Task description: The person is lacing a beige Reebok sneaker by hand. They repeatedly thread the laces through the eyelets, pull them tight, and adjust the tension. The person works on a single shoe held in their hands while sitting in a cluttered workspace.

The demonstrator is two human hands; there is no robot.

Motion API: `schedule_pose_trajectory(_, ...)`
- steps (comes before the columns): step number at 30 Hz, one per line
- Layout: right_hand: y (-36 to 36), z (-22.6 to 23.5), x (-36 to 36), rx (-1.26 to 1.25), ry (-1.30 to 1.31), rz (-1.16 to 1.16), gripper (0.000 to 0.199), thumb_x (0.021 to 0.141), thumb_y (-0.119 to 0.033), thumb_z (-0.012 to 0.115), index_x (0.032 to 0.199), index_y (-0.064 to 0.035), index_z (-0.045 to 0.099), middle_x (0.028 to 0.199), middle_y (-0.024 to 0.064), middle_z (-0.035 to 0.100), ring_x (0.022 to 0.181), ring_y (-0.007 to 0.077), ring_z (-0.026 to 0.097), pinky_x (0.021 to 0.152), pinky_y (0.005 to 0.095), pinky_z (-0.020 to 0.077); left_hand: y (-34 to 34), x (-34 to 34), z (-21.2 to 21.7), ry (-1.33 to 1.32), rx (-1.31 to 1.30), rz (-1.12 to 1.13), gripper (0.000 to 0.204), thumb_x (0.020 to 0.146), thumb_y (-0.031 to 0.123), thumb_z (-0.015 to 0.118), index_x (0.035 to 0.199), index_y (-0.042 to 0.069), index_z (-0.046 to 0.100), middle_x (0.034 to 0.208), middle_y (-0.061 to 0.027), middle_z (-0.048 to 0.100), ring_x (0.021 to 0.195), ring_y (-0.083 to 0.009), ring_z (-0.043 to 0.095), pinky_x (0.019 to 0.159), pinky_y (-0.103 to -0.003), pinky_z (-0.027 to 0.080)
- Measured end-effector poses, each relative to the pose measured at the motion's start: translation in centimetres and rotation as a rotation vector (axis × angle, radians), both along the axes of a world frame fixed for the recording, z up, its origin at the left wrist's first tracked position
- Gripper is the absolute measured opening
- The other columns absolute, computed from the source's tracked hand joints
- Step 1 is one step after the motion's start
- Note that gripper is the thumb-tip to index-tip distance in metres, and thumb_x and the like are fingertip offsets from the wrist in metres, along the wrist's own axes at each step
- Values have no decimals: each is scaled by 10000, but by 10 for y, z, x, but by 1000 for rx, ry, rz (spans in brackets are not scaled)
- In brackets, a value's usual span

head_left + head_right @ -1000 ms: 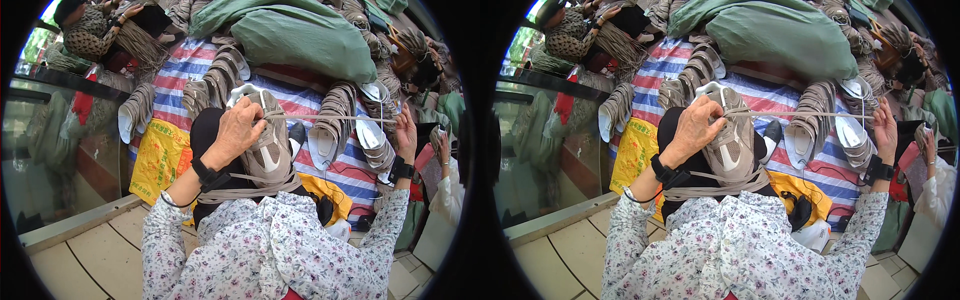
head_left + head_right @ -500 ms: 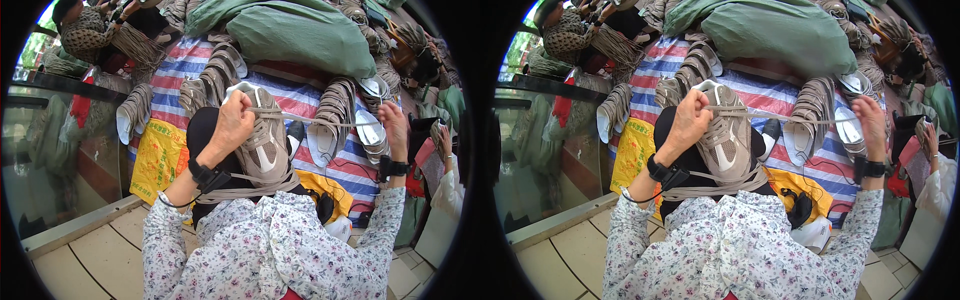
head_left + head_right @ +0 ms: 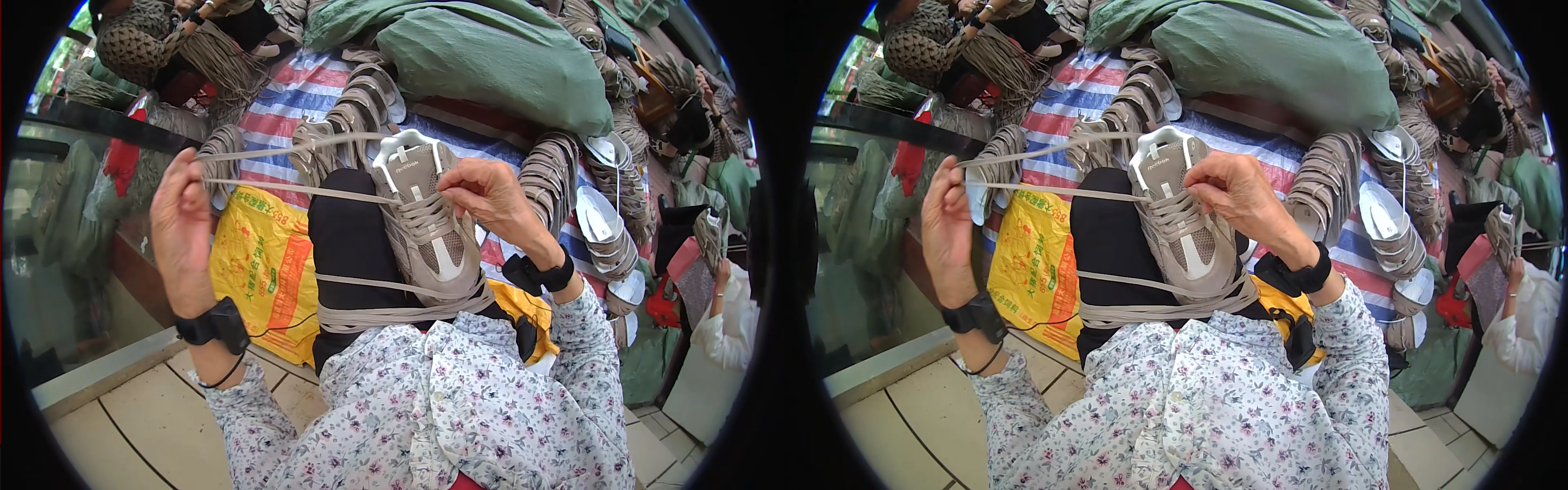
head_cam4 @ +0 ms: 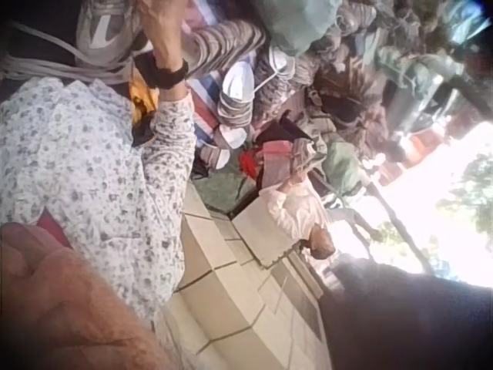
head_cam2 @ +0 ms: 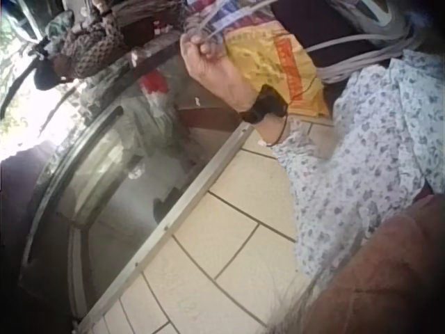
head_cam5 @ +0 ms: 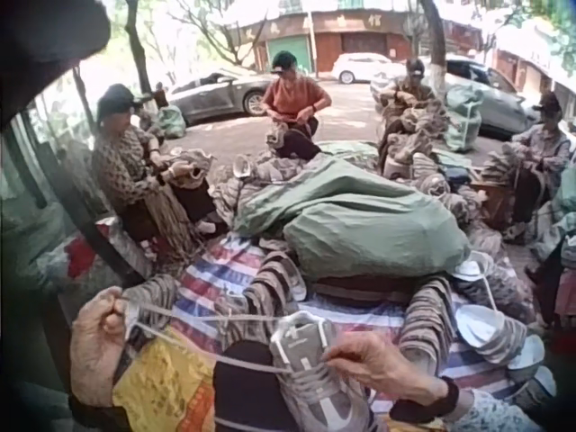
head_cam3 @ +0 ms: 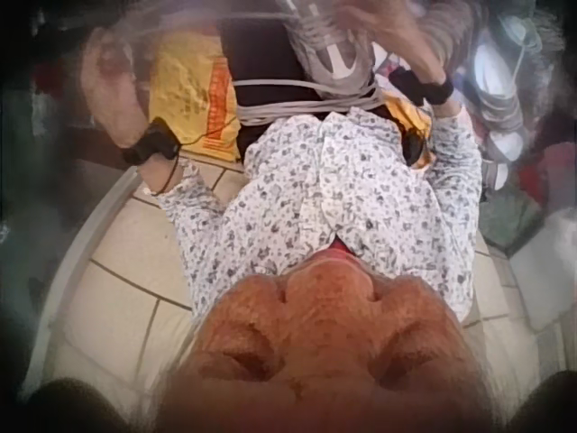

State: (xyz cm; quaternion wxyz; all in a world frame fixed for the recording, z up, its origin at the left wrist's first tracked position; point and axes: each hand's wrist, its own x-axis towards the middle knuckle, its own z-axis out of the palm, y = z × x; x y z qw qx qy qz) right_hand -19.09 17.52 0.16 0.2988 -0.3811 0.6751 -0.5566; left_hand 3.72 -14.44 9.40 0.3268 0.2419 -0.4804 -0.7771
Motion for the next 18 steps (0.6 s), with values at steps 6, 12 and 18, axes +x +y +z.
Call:
schedule_pose_trajectory(6, -20, 6, 7, 90, 486, -10, 29, 823, 22, 639, 846, 27, 623, 828, 144, 564, 804, 343, 595, 705, 411, 477, -35, 70, -30, 35, -2, 200, 305, 965, 57, 595, 1215, -105, 531, 945, -100, 607, 702, -43, 534, 602, -139, 458)
schedule_pose_trajectory(12, -23, 0, 14, 140, 671, 17, 57, 830, 27, 632, 879, 4, 615, 919, 136, 539, 844, 331, 597, 706, 413, 477, -29, 103, -73, 42, 152, 258, 309, 980, 50, 572, 1246, -92, 503, 955, -89, 597, 724, -55, 534, 613, -158, 464)
schedule_pose_trajectory(18, -31, -3, 2, 130, 569, 135, 56, 816, 36, 640, 869, 20, 630, 871, 136, 573, 807, 331, 596, 697, 393, 480, -28, 112, -95, 48, 205, 275, 328, 966, 53, 593, 1248, -85, 498, 950, -82, 602, 714, -54, 534, 605, -163, 463)
